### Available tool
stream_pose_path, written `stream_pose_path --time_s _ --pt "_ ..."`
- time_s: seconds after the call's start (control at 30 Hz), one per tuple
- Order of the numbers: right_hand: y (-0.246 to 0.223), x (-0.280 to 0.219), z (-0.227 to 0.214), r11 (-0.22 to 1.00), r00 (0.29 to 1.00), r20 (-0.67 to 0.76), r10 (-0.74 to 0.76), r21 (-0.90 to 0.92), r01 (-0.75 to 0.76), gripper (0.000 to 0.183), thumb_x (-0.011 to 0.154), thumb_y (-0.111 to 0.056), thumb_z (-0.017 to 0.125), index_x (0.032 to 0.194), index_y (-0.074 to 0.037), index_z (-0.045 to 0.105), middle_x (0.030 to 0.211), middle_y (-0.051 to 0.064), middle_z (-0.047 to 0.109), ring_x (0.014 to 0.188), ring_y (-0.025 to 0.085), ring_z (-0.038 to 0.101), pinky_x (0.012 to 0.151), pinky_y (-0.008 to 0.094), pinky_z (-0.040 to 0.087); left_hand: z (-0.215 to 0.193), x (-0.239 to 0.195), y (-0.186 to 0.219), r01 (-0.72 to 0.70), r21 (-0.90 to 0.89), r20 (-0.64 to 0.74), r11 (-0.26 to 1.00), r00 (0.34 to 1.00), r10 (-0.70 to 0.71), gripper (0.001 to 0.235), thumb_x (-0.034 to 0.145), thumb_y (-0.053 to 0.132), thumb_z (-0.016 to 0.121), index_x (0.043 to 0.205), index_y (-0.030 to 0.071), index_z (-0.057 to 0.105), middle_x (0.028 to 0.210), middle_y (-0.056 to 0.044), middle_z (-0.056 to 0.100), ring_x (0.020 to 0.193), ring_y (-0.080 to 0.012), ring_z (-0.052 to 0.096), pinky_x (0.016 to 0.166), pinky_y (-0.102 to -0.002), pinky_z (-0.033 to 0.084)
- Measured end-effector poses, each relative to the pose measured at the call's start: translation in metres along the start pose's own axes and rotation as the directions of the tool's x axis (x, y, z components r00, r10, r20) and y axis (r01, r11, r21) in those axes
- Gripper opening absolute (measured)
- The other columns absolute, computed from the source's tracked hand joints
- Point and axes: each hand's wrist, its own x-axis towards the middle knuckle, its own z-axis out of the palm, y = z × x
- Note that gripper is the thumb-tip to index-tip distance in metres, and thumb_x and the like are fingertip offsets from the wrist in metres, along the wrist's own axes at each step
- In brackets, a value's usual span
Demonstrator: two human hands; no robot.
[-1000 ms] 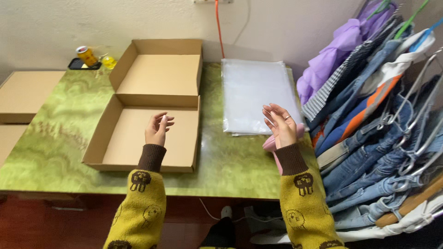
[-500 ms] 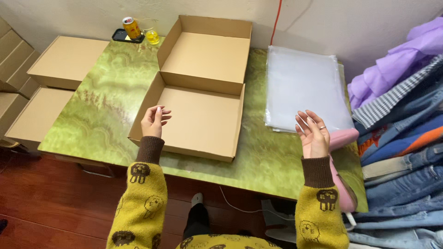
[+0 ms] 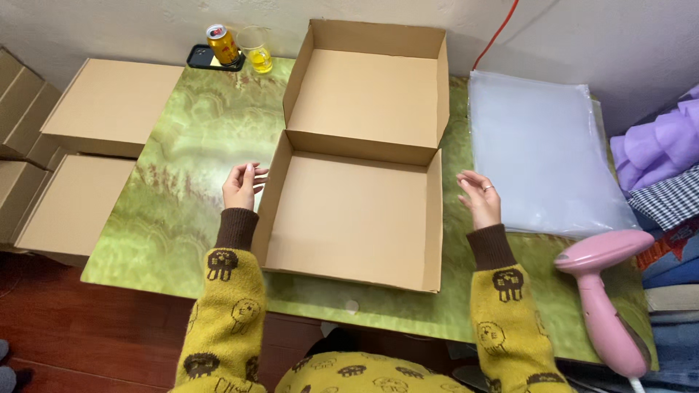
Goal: The person opens a cardboard box on a table, removes a plastic-wrapped orange t-shirt, and places it on a hanger. The person also handles a clear plastic bag and moves the box on the table.
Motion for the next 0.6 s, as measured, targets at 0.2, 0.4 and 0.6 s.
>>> stream_pose_path --time_s 0.2,0.4,0.6 --pt "0.048 0.041 0.030 0.951 0.997 -0.010 -0.070 -0.304 0.064 0.055 0.076 -0.007 0.066 0.125 -0.008 0.040 0.129 0.024 0.035 0.120 0.041 0.033 0.097 0.046 0.036 0.015 0.056 -0.006 0.081 0.020 0.090 0.996 0.992 -0.083 0.018 0.091 0.033 0.050 0.098 0.019 0.058 0.094 -0.002 0.065 0.086 -0.0130 0.062 0.067 -0.026 0.051" --pt "0.076 0.050 0.032 0.960 0.994 0.070 -0.079 -0.264 0.095 0.075 0.069 0.004 0.065 0.134 -0.003 0.028 0.127 0.027 0.037 0.120 0.042 0.033 0.100 0.047 0.030 0.030 0.121 0.009 0.269 0.057 0.150 0.961 0.950 -0.275 0.056 0.081 0.051 0.065 0.119 0.015 0.045 0.117 -0.008 0.054 0.112 -0.0258 0.049 0.089 -0.049 0.040" --pt "0.093 0.054 0.031 0.980 0.998 0.033 -0.058 -0.186 0.063 0.068 0.068 -0.003 0.070 0.129 -0.006 0.040 0.129 0.019 0.041 0.122 0.032 0.035 0.101 0.040 0.031 0.057 0.159 0.033 0.486 0.051 0.345 0.873 0.811 -0.472 0.098 0.073 0.069 0.058 0.136 0.004 0.018 0.137 -0.022 0.026 0.127 -0.0358 0.028 0.103 -0.055 0.014"
